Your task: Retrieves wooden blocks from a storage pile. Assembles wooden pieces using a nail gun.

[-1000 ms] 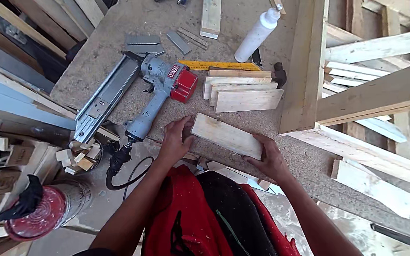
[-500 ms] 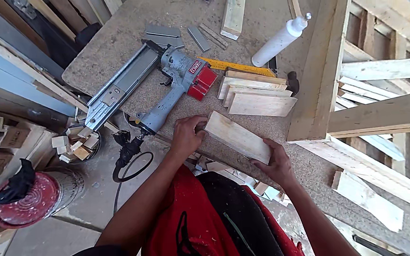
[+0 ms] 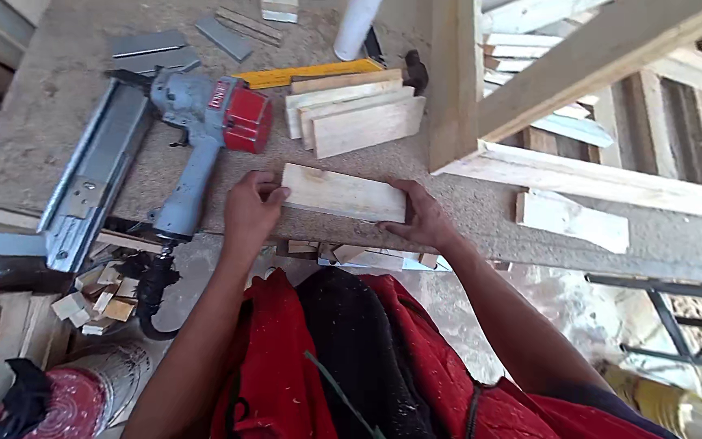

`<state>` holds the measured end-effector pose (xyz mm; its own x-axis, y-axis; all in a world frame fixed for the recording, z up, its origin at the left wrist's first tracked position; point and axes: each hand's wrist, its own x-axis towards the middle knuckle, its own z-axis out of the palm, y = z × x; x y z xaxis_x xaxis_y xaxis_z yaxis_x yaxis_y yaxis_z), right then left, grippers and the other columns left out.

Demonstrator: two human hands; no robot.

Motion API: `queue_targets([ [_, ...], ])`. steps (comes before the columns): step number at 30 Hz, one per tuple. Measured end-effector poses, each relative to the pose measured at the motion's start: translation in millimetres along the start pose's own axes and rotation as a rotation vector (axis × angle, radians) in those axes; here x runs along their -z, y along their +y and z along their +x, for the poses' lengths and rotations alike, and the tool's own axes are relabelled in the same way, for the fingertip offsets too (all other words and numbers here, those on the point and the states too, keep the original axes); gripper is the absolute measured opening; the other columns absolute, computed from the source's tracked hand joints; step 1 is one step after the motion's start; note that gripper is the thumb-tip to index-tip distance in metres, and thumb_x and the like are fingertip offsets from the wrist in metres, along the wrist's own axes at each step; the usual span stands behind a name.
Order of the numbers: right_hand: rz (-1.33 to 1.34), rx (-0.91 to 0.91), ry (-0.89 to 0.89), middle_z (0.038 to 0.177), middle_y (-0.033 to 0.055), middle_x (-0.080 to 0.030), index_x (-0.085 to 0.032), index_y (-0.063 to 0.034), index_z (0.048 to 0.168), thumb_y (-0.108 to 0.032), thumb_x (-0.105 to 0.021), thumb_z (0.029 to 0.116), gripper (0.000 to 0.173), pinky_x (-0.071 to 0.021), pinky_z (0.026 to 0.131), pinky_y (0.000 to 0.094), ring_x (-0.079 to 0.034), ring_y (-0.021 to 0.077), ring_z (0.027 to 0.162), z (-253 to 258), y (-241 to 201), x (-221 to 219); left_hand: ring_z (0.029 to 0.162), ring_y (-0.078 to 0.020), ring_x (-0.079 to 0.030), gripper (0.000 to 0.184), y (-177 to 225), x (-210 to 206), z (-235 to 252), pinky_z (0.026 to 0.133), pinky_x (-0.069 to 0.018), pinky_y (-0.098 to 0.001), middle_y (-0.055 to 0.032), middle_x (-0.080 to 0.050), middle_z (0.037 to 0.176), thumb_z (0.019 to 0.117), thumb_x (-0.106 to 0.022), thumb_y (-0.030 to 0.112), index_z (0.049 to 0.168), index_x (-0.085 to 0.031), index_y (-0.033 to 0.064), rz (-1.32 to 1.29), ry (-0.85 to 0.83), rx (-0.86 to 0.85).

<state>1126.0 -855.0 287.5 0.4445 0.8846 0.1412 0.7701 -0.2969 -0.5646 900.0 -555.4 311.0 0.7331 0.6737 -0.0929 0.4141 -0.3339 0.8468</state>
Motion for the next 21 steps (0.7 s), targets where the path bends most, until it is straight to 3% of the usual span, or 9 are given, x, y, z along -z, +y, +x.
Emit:
queue_targets([
  [3,-0.009,-0.003,0.020,0.138,0.0162,-0.059,-0.050,-0.0038,0.144,-0.047,-0.087,0.0761,0.089,-0.0473,0.113,0.0426,-0.057,0.0257,0.130,-0.8,1.0,-0.9,0.094,-0.0158,-0.074,0.035,2.9,-7.1,-7.8,0.088,-0.0612,-0.0418,-0.0076,-0.076,0.106,0.0949,-0.074,0.026,0.122,-0.066,0.0046,0.019,0.060,-0.016],
  [6,-0.003,0.002,0.039,0.137,0.0149,-0.060,-0.051,-0.0051,0.143,-0.048,-0.086,0.0763,0.087,-0.0452,0.112,0.0488,-0.057,0.0283,0.129,-0.6,4.0,-3.7,0.090,-0.0142,-0.074,0.033,-2.0,-14.7,-13.6,0.085,-0.0614,-0.0378,-0.0093,-0.075,0.103,0.0957,-0.074,0.027,0.118,-0.067,0.0028,-0.004,0.131,-0.056],
  [8,0.006,0.004,0.035,0.137,0.0145,-0.060,-0.051,-0.0049,0.144,-0.048,-0.086,0.0774,0.087,-0.0446,0.113,0.0471,-0.056,0.0281,0.130,-0.1,2.7,-3.8,0.087,-0.0111,-0.073,0.034,-6.0,-14.3,-15.7,0.082,-0.0615,-0.0329,-0.0080,-0.075,0.101,0.0956,-0.074,0.028,0.117,-0.067,0.0024,-0.024,0.137,-0.081],
  [10,0.012,-0.001,0.019,0.138,0.0148,-0.059,-0.051,-0.0045,0.144,-0.047,-0.085,0.0785,0.086,-0.0438,0.115,0.0448,-0.055,0.0279,0.131,0.6,-0.1,-2.7,0.093,-0.0140,-0.073,0.040,-4.5,-0.8,-11.3,0.086,-0.0611,-0.0359,-0.0100,-0.074,0.108,0.0948,-0.075,0.029,0.123,-0.065,0.0025,0.050,0.024,-0.124],
  [11,0.017,0.004,0.019,0.138,0.0151,-0.059,-0.051,-0.0040,0.144,-0.047,-0.085,0.0786,0.085,-0.0435,0.115,0.0443,-0.055,0.0281,0.132,1.2,0.3,-2.7,0.103,-0.0182,-0.072,0.049,-1.0,10.3,-3.8,0.092,-0.0602,-0.0410,-0.0118,-0.072,0.117,0.0920,-0.077,0.031,0.129,-0.062,0.0035,0.139,-0.080,-0.179],
  [14,0.033,0.024,0.031,0.137,0.0168,-0.060,-0.052,-0.0024,0.143,-0.044,-0.086,0.0780,0.085,-0.0445,0.114,0.0434,-0.056,0.0289,0.131,0.7,1.4,-1.6,0.139,-0.0391,-0.048,0.091,16.7,31.8,36.3,0.112,-0.0435,-0.0596,-0.0219,-0.046,0.152,0.0774,-0.090,0.027,0.153,-0.043,0.0077,0.448,-0.443,-0.419],
  [16,0.051,0.026,0.025,0.137,0.0174,-0.059,-0.051,-0.0022,0.143,-0.043,-0.086,0.0780,0.084,-0.0448,0.114,0.0428,-0.056,0.0290,0.131,1.2,1.1,-1.2,0.140,-0.0440,-0.045,0.099,26.8,27.8,61.0,0.113,-0.0403,-0.0626,-0.0235,-0.046,0.152,0.0722,-0.094,0.023,0.155,-0.041,0.0102,0.597,-0.593,-0.525],
  [21,0.059,0.049,0.048,0.135,0.0167,-0.060,-0.052,-0.0027,0.142,-0.046,-0.085,0.0780,0.084,-0.0458,0.112,0.0429,-0.057,0.0288,0.129,3.0,5.3,-4.3,0.134,-0.0375,-0.051,0.094,34.6,20.6,85.4,0.113,-0.0420,-0.0550,-0.0178,-0.055,0.143,0.0711,-0.094,0.027,0.152,-0.047,0.0127,0.703,-0.738,-0.603],
])
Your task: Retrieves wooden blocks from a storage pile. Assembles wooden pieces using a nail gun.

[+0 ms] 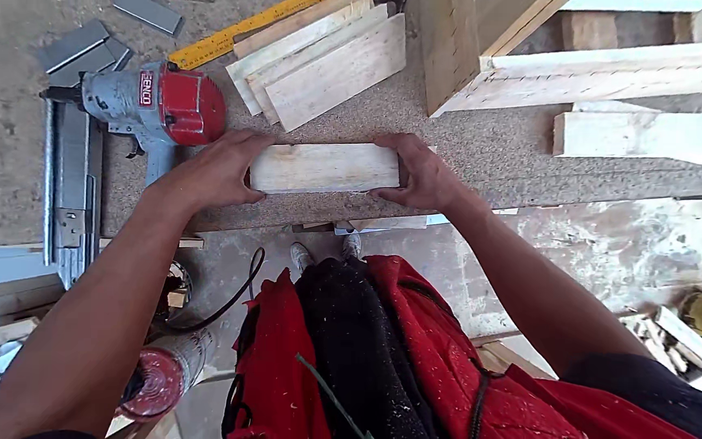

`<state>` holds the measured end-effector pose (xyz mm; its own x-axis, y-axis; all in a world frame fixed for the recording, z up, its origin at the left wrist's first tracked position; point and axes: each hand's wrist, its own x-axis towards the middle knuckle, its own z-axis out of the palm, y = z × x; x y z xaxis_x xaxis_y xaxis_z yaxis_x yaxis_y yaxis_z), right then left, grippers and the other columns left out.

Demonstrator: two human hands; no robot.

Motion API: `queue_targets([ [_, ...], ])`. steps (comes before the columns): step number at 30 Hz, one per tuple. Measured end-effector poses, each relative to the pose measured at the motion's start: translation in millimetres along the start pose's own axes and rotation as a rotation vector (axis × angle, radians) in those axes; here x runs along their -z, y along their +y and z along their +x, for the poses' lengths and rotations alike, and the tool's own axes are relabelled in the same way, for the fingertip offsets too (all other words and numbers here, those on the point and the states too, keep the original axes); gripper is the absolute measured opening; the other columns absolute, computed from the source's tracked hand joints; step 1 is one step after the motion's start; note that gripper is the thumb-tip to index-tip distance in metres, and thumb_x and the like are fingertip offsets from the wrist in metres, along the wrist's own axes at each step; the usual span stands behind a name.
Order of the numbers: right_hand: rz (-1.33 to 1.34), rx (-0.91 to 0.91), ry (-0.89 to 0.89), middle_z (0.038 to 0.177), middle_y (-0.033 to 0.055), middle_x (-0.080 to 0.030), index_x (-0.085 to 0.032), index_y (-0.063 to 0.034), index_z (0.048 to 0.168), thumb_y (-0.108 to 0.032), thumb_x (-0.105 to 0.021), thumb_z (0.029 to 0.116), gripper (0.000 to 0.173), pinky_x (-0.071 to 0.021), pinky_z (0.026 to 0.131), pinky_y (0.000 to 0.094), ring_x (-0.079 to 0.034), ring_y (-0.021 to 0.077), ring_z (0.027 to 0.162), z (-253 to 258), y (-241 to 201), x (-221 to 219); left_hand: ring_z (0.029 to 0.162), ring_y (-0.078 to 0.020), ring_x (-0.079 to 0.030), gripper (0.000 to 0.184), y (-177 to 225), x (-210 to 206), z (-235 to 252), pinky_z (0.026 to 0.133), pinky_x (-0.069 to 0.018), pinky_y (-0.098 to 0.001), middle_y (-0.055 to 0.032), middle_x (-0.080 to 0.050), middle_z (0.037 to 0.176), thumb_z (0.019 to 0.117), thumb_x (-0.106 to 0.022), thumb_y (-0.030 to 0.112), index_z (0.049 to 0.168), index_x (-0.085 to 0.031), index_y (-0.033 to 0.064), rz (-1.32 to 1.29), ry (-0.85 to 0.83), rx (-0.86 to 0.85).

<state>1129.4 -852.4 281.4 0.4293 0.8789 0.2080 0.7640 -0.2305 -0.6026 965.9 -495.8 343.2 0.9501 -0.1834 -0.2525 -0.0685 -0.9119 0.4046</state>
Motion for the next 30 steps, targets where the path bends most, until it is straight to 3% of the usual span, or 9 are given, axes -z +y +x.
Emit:
queue_targets([
  [5,-0.013,-0.032,-0.008,0.135,0.0162,-0.060,-0.052,-0.0040,0.142,-0.044,-0.086,0.0766,0.084,-0.0461,0.112,0.0418,-0.057,0.0288,0.129,-0.6,-3.0,1.6,0.136,-0.0396,-0.050,0.096,-0.3,-5.3,-3.6,0.113,-0.0417,-0.0561,-0.0197,-0.053,0.145,0.0711,-0.094,0.025,0.153,-0.045,0.0100,-0.014,0.040,-0.009],
  [8,-0.004,-0.049,-0.023,0.135,0.0163,-0.060,-0.052,-0.0044,0.142,-0.043,-0.087,0.0762,0.084,-0.0463,0.112,0.0428,-0.057,0.0291,0.128,0.3,-4.3,2.4,0.141,-0.0415,-0.045,0.119,13.6,-9.5,-21.7,0.114,-0.0413,-0.0582,-0.0226,-0.043,0.154,0.0679,-0.097,0.033,0.161,-0.027,0.0100,-0.079,0.102,0.142],
  [10,-0.008,-0.049,-0.026,0.136,0.0158,-0.060,-0.052,-0.0051,0.142,-0.044,-0.086,0.0764,0.084,-0.0461,0.112,0.0430,-0.057,0.0289,0.129,1.4,-3.6,2.4,0.138,-0.0372,-0.050,0.123,27.0,-19.8,-42.6,0.111,-0.0468,-0.0569,-0.0215,-0.044,0.154,0.0709,-0.094,0.036,0.164,-0.018,0.0098,-0.254,0.241,0.340],
  [13,-0.020,-0.046,-0.012,0.136,0.0156,-0.060,-0.052,-0.0056,0.143,-0.044,-0.087,0.0758,0.084,-0.0455,0.113,0.0428,-0.056,0.0290,0.129,-1.0,-2.4,0.8,0.120,-0.0261,-0.067,0.090,55.5,-50.2,-62.3,0.102,-0.0568,-0.0467,-0.0174,-0.064,0.134,0.0863,-0.083,0.024,0.157,-0.031,0.0034,-0.520,0.462,0.546],
  [16,-0.030,-0.036,-0.013,0.135,0.0161,-0.060,-0.052,-0.0048,0.143,-0.044,-0.086,0.0762,0.085,-0.0453,0.113,0.0424,-0.056,0.0295,0.129,-0.5,-1.7,0.9,0.115,-0.0233,-0.069,0.076,74.9,-76.4,-60.8,0.100,-0.0574,-0.0411,-0.0183,-0.066,0.129,0.0901,-0.076,0.016,0.154,-0.037,0.0012,-0.549,0.575,0.572],
  [19,-0.021,-0.024,-0.006,0.134,0.0172,-0.060,-0.052,-0.0037,0.142,-0.043,-0.087,0.0755,0.085,-0.0463,0.112,0.0425,-0.057,0.0300,0.128,-0.1,-0.8,0.4,0.119,-0.0217,-0.067,0.075,72.4,-78.3,-65.8,0.103,-0.0559,-0.0406,-0.0172,-0.065,0.132,0.0929,-0.074,0.021,0.155,-0.037,0.0019,-0.467,0.551,0.520],
  [23,-0.037,-0.029,-0.011,0.135,0.0167,-0.060,-0.052,-0.0037,0.141,-0.045,-0.087,0.0750,0.085,-0.0462,0.112,0.0424,-0.057,0.0294,0.128,1.2,-1.9,1.1,0.132,-0.0452,-0.052,0.064,45.1,-29.9,-102.8,0.108,-0.0430,-0.0623,-0.0258,-0.057,0.141,0.0976,-0.066,0.040,0.148,-0.050,0.0036,0.019,0.591,0.525],
  [26,-0.044,-0.032,0.001,0.136,0.0162,-0.060,-0.053,-0.0044,0.142,-0.047,-0.086,0.0756,0.085,-0.0452,0.114,0.0417,-0.056,0.0291,0.130,-0.8,-1.7,1.6,0.127,-0.0618,-0.047,0.087,15.5,-7.8,-103.3,0.099,-0.0407,-0.0765,-0.0398,-0.041,0.146,0.0910,-0.074,0.037,0.156,-0.030,-0.0010,0.049,0.502,0.753],
  [30,-0.034,-0.014,0.008,0.136,0.0157,-0.061,-0.053,-0.0060,0.141,-0.047,-0.086,0.0755,0.084,-0.0442,0.114,0.0432,-0.056,0.0309,0.130,-0.1,1.7,0.5,0.102,-0.0606,-0.063,0.102,-7.2,-7.3,-67.3,0.084,-0.0477,-0.0776,-0.0394,-0.058,0.126,0.0915,-0.074,0.024,0.164,-0.003,0.0087,-0.048,0.373,0.960],
])
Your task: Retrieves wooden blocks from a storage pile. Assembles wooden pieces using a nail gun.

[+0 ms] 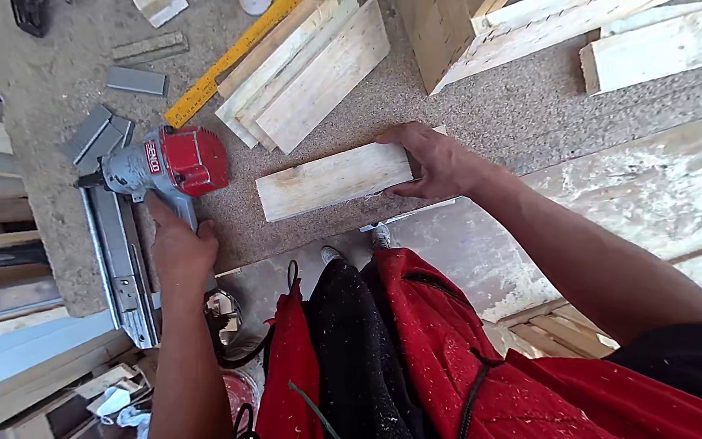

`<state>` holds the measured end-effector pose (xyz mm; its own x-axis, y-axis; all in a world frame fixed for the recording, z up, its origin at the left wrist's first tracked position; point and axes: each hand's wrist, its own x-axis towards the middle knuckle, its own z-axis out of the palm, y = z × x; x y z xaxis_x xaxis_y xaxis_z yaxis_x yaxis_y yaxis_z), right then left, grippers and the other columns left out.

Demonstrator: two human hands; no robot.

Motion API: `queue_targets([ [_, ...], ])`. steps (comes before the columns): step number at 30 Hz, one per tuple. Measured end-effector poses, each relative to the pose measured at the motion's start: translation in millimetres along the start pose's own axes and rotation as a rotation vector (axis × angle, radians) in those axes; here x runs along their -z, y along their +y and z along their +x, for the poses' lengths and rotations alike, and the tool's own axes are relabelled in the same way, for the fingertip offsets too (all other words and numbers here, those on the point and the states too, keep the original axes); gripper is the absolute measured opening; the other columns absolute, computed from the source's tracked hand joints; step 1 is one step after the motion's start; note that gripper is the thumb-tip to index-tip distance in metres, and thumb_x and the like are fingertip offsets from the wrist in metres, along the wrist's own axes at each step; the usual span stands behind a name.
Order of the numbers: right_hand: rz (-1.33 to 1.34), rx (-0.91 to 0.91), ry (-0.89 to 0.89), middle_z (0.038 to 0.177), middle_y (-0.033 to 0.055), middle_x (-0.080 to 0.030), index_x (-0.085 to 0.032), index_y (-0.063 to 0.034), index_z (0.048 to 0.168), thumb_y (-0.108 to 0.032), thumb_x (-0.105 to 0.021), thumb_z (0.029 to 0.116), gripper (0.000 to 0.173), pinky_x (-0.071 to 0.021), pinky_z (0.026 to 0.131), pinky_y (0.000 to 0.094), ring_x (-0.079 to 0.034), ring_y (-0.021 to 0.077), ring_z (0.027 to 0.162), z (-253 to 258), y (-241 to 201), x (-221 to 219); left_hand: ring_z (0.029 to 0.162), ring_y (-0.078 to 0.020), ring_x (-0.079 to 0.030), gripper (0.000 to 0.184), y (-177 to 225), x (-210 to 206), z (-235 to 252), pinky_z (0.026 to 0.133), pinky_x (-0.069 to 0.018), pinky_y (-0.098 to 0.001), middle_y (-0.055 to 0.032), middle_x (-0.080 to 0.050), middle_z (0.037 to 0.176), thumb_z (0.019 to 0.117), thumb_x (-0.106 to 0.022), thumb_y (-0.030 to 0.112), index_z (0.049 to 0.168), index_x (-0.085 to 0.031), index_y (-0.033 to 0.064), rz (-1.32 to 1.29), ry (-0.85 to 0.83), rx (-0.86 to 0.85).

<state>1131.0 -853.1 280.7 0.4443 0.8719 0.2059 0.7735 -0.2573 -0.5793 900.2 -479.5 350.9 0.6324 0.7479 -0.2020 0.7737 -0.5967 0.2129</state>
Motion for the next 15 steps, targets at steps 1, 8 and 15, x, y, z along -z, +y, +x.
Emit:
queue_targets([
  [1,-0.003,0.001,0.003,0.136,0.0151,-0.061,-0.053,-0.0065,0.141,-0.047,-0.085,0.0758,0.083,-0.0437,0.114,0.0433,-0.056,0.0310,0.130,-0.4,0.7,-0.1,0.102,-0.0586,-0.064,0.104,0.4,-1.8,7.4,0.084,-0.0485,-0.0761,-0.0379,-0.062,0.120,0.0900,-0.073,0.023,0.163,-0.001,0.0091,-0.007,0.004,0.022],
  [8,0.000,0.007,-0.005,0.137,0.0139,-0.061,-0.053,-0.0089,0.140,-0.046,-0.085,0.0766,0.081,-0.0408,0.117,0.0463,-0.055,0.0323,0.133,-1.3,0.3,2.0,0.060,-0.0273,-0.068,0.056,-31.5,94.3,-50.2,0.054,-0.0614,-0.0499,-0.0104,-0.069,0.083,0.0888,-0.073,0.032,0.137,-0.052,0.0123,-0.263,-0.164,-0.176],
  [15,0.012,0.038,0.026,0.134,0.0147,-0.062,-0.054,-0.0084,0.139,-0.048,-0.082,0.0773,0.079,-0.0416,0.116,0.0477,-0.056,0.0340,0.131,-2.5,3.7,-3.6,0.048,-0.0238,-0.063,0.013,-17.0,140.4,-120.3,0.049,-0.0589,-0.0388,-0.0093,-0.061,0.060,0.0919,-0.070,0.021,0.100,-0.066,0.0122,-0.750,-0.457,-0.137],
])
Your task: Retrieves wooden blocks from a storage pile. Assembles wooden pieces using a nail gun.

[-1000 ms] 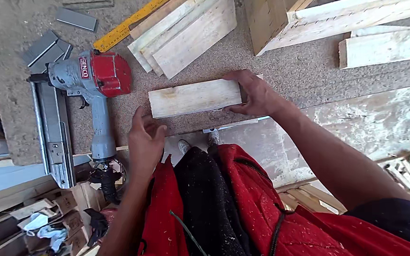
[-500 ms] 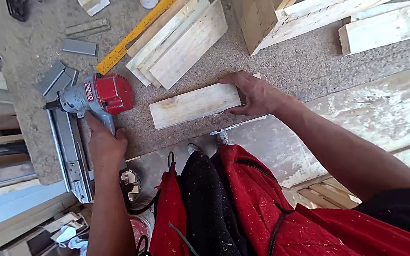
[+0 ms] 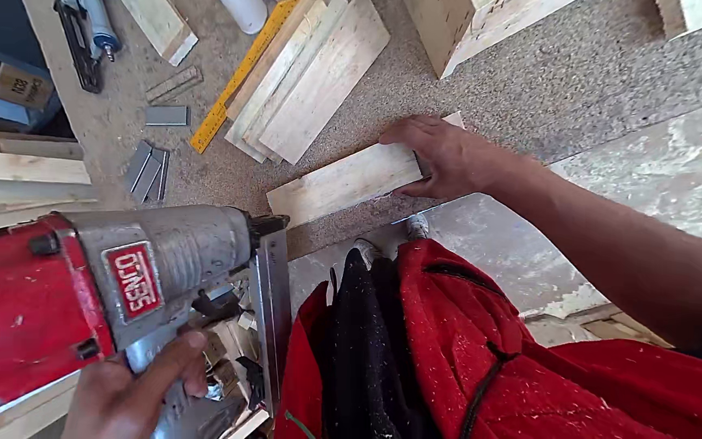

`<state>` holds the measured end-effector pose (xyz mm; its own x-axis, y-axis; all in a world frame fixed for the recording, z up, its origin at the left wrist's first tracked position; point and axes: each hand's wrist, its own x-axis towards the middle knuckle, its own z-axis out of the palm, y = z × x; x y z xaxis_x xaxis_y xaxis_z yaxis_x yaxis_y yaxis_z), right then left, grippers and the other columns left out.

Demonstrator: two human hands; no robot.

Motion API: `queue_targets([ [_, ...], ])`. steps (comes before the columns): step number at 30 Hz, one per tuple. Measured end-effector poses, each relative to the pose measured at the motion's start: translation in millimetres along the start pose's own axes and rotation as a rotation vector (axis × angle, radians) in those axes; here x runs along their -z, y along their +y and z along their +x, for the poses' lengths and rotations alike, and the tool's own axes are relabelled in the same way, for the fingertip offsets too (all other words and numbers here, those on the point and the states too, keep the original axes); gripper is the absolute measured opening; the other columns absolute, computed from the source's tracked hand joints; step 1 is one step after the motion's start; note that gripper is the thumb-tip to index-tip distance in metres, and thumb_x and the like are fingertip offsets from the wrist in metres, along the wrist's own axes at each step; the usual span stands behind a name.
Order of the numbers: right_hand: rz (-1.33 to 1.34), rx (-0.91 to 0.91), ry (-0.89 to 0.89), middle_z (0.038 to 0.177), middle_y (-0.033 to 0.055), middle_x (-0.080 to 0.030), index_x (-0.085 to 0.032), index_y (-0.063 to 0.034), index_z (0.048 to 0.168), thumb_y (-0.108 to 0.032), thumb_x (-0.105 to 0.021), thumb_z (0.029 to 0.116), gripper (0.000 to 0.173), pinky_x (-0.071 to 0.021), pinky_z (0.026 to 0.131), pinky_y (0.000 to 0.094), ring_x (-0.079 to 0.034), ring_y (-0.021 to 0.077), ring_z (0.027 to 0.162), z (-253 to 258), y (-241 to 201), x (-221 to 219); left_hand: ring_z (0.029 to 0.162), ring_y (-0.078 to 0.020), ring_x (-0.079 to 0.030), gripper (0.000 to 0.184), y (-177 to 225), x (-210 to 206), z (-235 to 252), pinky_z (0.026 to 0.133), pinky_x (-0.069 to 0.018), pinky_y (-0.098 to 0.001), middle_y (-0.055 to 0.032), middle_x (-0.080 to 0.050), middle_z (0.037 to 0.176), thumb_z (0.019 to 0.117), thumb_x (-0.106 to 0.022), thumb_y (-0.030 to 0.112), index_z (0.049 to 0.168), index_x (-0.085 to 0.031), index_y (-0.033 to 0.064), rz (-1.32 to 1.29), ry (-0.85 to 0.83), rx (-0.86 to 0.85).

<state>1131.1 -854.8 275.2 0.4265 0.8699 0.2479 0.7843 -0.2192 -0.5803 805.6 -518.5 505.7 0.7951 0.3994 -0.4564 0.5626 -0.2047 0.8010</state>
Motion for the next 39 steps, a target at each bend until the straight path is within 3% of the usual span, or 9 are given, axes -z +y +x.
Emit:
queue_targets([
  [7,-0.006,-0.036,-0.021,0.135,0.0134,-0.062,-0.054,-0.0107,0.140,-0.050,-0.081,0.0781,0.078,-0.0410,0.116,0.0482,-0.055,0.0340,0.132,-0.8,-0.2,2.2,0.045,-0.0200,-0.058,0.016,3.8,-26.4,22.7,0.048,-0.0550,-0.0346,-0.0071,-0.058,0.056,0.0915,-0.070,0.029,0.094,-0.067,0.0129,0.189,-0.054,0.060],
  [10,-0.001,-0.039,-0.026,0.135,0.0117,-0.062,-0.054,-0.0114,0.139,-0.048,-0.083,0.0781,0.077,-0.0402,0.117,0.0462,-0.054,0.0326,0.134,-2.6,0.0,1.9,0.043,-0.0194,-0.056,0.024,10.5,-25.6,26.3,0.045,-0.0536,-0.0342,-0.0057,-0.056,0.056,0.0902,-0.068,0.026,0.109,-0.069,0.0123,0.208,-0.089,0.118],
  [15,-0.003,-0.026,-0.011,0.133,0.0098,-0.063,-0.054,-0.0122,0.138,-0.048,-0.084,0.0768,0.077,-0.0418,0.116,0.0456,-0.055,0.0313,0.131,-0.5,1.1,2.3,0.043,-0.0228,-0.058,0.029,31.1,-31.5,28.0,0.044,-0.0553,-0.0370,-0.0088,-0.057,0.058,0.0863,-0.070,0.023,0.112,-0.066,0.0105,0.253,-0.054,0.105],
  [18,0.001,-0.028,-0.018,0.135,0.0093,-0.062,-0.054,-0.0126,0.138,-0.046,-0.084,0.0768,0.076,-0.0390,0.118,0.0450,-0.054,0.0308,0.133,-1.8,1.9,1.9,0.045,-0.0227,-0.059,0.022,45.0,-39.7,39.9,0.047,-0.0560,-0.0367,-0.0082,-0.058,0.056,0.0881,-0.072,0.027,0.105,-0.068,0.0126,0.287,-0.072,0.052],
  [22,0.022,-0.026,-0.006,0.136,0.0098,-0.062,-0.055,-0.0119,0.138,-0.045,-0.084,0.0762,0.076,-0.0334,0.122,0.0463,-0.054,0.0302,0.134,-1.7,1.7,1.6,0.043,-0.0223,-0.057,0.030,59.4,-52.7,64.0,0.045,-0.0554,-0.0374,-0.0092,-0.055,0.057,0.0866,-0.068,0.025,0.114,-0.068,0.0108,0.303,-0.085,0.111],
  [27,0.019,-0.034,0.002,0.137,0.0096,-0.062,-0.053,-0.0124,0.140,-0.045,-0.085,0.0749,0.079,-0.0269,0.126,0.0457,-0.054,0.0273,0.135,-2.1,1.5,1.3,0.044,-0.0204,-0.058,0.027,72.3,-59.3,51.5,0.046,-0.0557,-0.0351,-0.0064,-0.057,0.057,0.0857,-0.072,0.023,0.109,-0.067,0.0111,0.299,-0.123,0.101],
  [30,0.055,-0.065,-0.014,0.140,0.0092,-0.061,-0.049,-0.0129,0.145,-0.044,-0.086,0.0741,0.086,-0.0238,0.127,0.0450,-0.052,0.0266,0.138,-3.2,1.2,0.0,0.046,-0.0195,-0.059,0.016,71.9,-80.7,50.9,0.048,-0.0554,-0.0342,-0.0059,-0.059,0.058,0.0873,-0.072,0.025,0.098,-0.068,0.0131,0.312,-0.177,0.095],
  [35,0.061,-0.104,0.003,0.150,0.0127,-0.053,-0.029,-0.0135,0.160,-0.042,-0.093,0.0682,0.115,-0.0188,0.128,0.0489,-0.045,0.0307,0.144,-5.8,-0.4,6.4,0.045,-0.0176,-0.059,0.027,75.8,-97.9,54.6,0.047,-0.0539,-0.0318,-0.0045,-0.059,0.058,0.0854,-0.073,0.030,0.107,-0.069,0.0140,0.428,-0.190,0.120],
  [39,-0.007,-0.189,0.045,0.153,0.0121,-0.050,-0.024,-0.0165,0.162,-0.059,-0.091,0.0637,0.126,-0.0126,0.129,0.0544,-0.043,0.0301,0.146,-21.2,11.3,14.1,0.046,-0.0200,-0.060,0.020,101.6,-115.9,65.4,0.047,-0.0548,-0.0332,-0.0059,-0.059,0.058,0.0857,-0.074,0.032,0.094,-0.067,0.0151,0.433,-0.176,0.063],
])
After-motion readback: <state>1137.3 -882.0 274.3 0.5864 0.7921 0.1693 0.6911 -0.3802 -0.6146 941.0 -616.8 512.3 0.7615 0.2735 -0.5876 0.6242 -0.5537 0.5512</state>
